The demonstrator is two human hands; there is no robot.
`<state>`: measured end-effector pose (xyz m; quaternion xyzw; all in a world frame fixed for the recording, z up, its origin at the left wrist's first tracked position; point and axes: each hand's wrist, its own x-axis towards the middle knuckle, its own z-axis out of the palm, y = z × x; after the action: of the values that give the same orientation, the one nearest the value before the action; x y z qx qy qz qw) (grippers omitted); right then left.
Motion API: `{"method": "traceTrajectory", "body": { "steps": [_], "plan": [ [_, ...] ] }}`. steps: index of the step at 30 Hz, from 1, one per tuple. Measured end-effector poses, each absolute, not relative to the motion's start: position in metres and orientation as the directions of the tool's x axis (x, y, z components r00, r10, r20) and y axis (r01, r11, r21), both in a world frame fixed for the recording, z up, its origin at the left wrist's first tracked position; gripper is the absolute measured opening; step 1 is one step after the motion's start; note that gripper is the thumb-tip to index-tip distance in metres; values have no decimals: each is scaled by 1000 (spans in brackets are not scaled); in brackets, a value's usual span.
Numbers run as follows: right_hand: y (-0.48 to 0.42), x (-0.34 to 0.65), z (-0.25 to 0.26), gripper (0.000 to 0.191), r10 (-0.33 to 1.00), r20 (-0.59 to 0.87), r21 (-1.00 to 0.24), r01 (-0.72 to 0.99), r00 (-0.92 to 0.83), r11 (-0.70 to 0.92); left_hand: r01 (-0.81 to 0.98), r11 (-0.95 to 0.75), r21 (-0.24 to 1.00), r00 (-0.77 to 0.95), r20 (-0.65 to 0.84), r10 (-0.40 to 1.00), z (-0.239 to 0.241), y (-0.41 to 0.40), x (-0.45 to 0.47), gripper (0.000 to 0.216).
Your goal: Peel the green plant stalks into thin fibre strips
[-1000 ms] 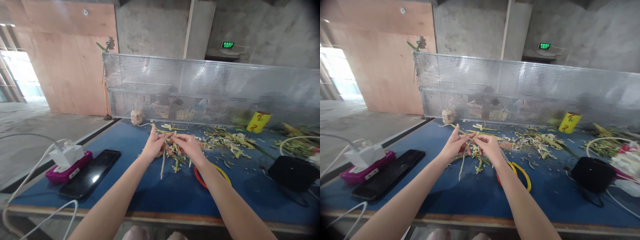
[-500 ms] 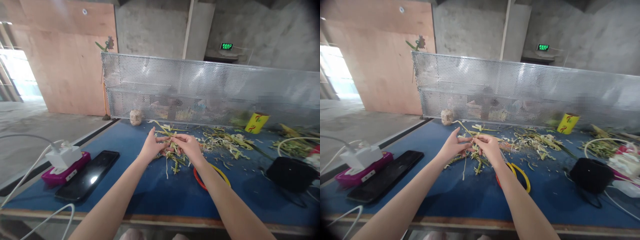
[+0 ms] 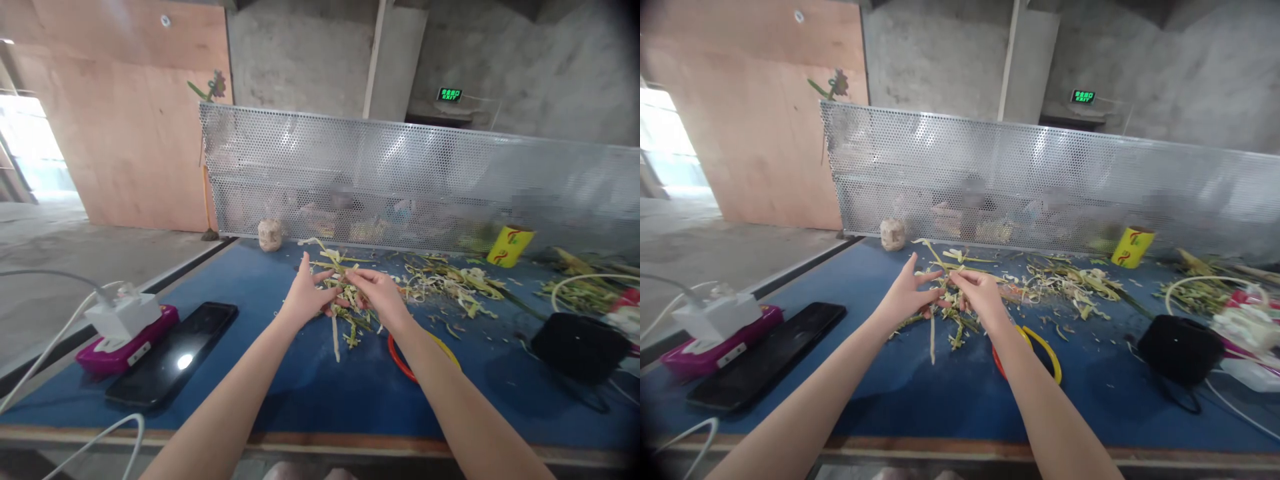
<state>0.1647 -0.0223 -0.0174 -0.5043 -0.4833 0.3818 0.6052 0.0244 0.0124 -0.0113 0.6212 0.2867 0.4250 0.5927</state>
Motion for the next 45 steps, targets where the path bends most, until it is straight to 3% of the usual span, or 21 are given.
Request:
{"method": "traceTrajectory", "body": {
  "steps": [6, 12, 17, 21, 26, 30, 37, 45],
  "plan": [
    [-22, 164, -18, 27, 956, 223, -973, -12, 191, 230, -124, -318, 940, 383, 341, 859, -13, 12, 27, 97],
    [-23, 165, -20, 26, 958, 239, -967, -47, 159, 249, -290, -296, 910, 430, 400, 809, -13, 15, 30, 86],
    [-25, 163, -17, 34, 959, 233, -968, -53, 160, 244, -304, -251, 919, 446, 370, 815, -11, 16, 28, 93],
    [-26, 161, -14, 33, 958, 232, -969, -46, 168, 242, -240, -307, 921, 378, 380, 844, -9, 16, 27, 92],
    [-26, 158, -13, 31, 948, 223, -971, -34, 225, 236, -322, -285, 903, 387, 400, 831, -3, 10, 27, 83],
    [-26, 156, -15, 30, 959, 223, -971, -46, 174, 234, -340, -248, 907, 416, 382, 825, -1, 7, 28, 81],
    [-27, 157, -15, 29, 943, 270, -962, 18, 193, 272, -289, -368, 884, 282, 446, 850, -11, 14, 30, 92],
    [-29, 162, -8, 25, 934, 256, -966, 23, 248, 258, -326, -293, 899, 241, 379, 893, 0, 8, 28, 82]
  ]
}}
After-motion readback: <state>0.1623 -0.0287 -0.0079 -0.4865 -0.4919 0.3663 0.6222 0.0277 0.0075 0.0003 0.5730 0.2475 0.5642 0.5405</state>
